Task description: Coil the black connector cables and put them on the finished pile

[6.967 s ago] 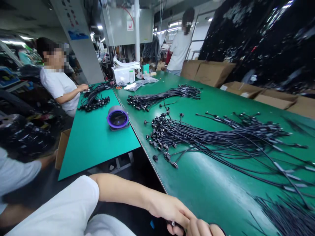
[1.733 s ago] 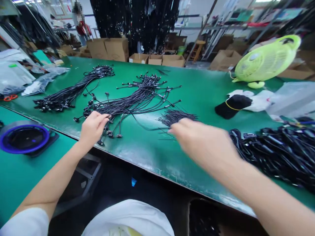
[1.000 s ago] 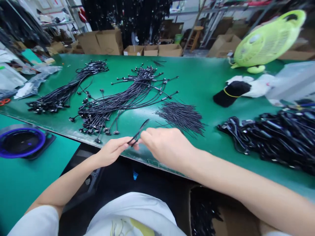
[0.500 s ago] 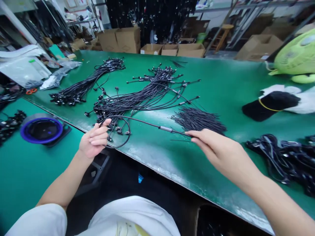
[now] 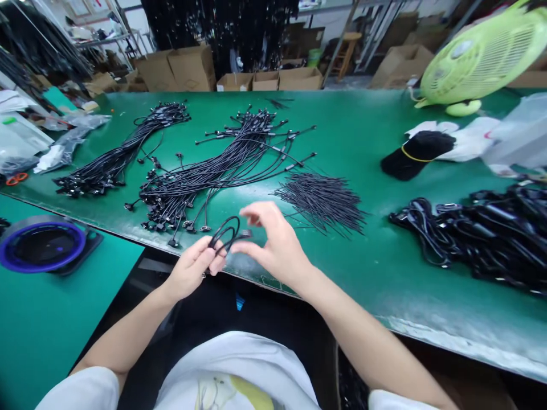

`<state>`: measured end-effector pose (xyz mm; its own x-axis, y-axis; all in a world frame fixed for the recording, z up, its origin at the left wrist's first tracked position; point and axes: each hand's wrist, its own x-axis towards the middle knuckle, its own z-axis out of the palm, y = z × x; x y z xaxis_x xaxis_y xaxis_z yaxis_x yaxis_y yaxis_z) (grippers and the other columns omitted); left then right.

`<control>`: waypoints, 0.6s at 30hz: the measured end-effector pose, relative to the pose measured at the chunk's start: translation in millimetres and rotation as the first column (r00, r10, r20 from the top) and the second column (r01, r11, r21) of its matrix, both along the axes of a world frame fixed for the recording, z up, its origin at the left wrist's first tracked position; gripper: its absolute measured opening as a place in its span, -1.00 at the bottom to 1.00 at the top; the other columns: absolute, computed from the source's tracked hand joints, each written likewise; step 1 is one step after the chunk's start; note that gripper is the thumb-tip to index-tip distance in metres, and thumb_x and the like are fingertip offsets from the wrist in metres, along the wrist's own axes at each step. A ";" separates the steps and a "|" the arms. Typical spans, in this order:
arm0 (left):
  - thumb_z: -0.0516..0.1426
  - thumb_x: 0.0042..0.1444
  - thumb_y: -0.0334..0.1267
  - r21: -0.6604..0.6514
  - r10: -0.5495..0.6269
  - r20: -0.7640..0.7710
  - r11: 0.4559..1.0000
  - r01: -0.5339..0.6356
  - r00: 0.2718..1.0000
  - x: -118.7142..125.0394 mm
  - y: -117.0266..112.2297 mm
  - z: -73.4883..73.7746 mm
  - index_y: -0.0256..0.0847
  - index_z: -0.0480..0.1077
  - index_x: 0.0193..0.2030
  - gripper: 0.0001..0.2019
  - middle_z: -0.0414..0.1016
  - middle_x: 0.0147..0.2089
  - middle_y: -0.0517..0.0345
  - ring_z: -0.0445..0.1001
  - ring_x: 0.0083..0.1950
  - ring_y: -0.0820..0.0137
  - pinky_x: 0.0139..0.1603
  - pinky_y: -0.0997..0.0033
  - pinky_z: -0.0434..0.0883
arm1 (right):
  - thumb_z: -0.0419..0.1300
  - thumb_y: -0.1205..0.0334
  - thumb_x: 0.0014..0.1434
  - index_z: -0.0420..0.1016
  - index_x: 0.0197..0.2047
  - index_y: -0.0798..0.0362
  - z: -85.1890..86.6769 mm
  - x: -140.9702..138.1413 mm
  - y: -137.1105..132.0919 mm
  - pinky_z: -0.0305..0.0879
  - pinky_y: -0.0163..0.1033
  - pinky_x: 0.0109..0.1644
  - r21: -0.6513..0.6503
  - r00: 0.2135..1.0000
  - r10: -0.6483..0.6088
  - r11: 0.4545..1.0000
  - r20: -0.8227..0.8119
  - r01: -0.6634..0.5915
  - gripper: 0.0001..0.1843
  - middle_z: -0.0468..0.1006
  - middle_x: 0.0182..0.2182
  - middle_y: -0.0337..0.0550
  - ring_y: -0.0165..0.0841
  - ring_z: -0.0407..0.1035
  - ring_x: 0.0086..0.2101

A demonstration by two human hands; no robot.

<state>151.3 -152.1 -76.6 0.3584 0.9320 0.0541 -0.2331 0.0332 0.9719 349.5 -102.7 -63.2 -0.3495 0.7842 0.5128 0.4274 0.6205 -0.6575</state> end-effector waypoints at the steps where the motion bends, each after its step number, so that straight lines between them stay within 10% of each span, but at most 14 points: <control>1: 0.08 0.29 -0.08 -0.065 0.012 0.126 0.998 -0.004 0.992 1.9 2.2 -0.5 -0.24 0.38 -0.21 -0.75 0.22 -0.54 0.33 0.19 -0.52 0.55 -0.37 0.49 0.24 | 0.32 -0.09 0.08 0.38 -0.02 0.04 -8.5 -5.0 2.2 0.34 -0.21 -0.14 -0.065 0.996 -0.046 0.997 -0.083 0.041 -0.49 0.49 -0.14 -0.05 -0.28 0.41 -0.19; 4: 0.13 0.25 -0.08 -0.211 0.103 0.338 0.977 -0.031 0.936 11.1 6.8 -5.6 -0.26 0.41 -0.24 -0.75 0.19 -0.51 0.31 0.22 -0.49 0.55 -0.35 0.50 0.26 | 0.12 -0.03 0.25 0.39 -0.06 0.04 -31.0 -23.0 3.8 0.33 -0.26 -0.27 -0.359 0.979 -0.094 0.933 -0.179 0.024 -0.66 0.47 -0.33 -0.17 -0.38 0.39 -0.37; 9: 0.12 0.21 0.06 -0.271 0.227 0.252 0.950 -0.157 0.941 26.8 -0.3 -21.3 -0.28 0.42 -0.36 -0.61 0.41 -0.33 0.10 0.42 -0.21 0.38 -0.02 0.34 0.34 | 0.05 0.06 0.27 0.42 -0.19 0.02 -41.4 -40.1 3.2 0.11 -0.36 -0.51 -0.577 0.892 -0.228 0.815 -0.391 -0.044 -0.77 0.24 -0.56 -0.36 -0.51 0.12 -0.59; 15: 0.05 0.25 0.11 -0.403 0.373 0.302 0.884 -0.238 0.877 24.7 -4.3 -20.9 -0.20 0.21 -0.46 -0.57 0.11 -0.52 0.32 0.21 -0.45 0.50 -0.18 0.38 0.34 | 0.30 0.05 0.07 0.39 -0.34 0.09 -31.8 -37.2 -1.6 -0.18 -0.47 -0.65 -0.715 0.662 -0.294 0.424 -0.689 -0.556 -0.71 0.07 -0.57 -0.43 -0.62 -0.18 -0.63; 18: 0.05 0.25 0.09 -0.346 0.252 0.201 0.922 -0.172 0.947 17.3 -3.4 -25.0 -0.21 0.23 -0.39 -0.61 0.09 -0.51 0.35 0.19 -0.47 0.51 -0.21 0.38 0.31 | 0.35 0.06 0.04 0.38 -0.33 0.07 -26.7 -37.5 -11.9 0.09 -0.47 -0.58 -0.639 0.572 -0.297 0.458 -0.765 -0.618 -0.70 0.23 -0.50 -0.34 -0.59 0.03 -0.57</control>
<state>168.7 -155.5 -101.6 0.1639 0.9658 -0.2008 -0.4910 0.2564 0.8326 312.0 -114.6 -89.9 -0.4077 0.8923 -0.1938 -0.4940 -0.3941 -0.7750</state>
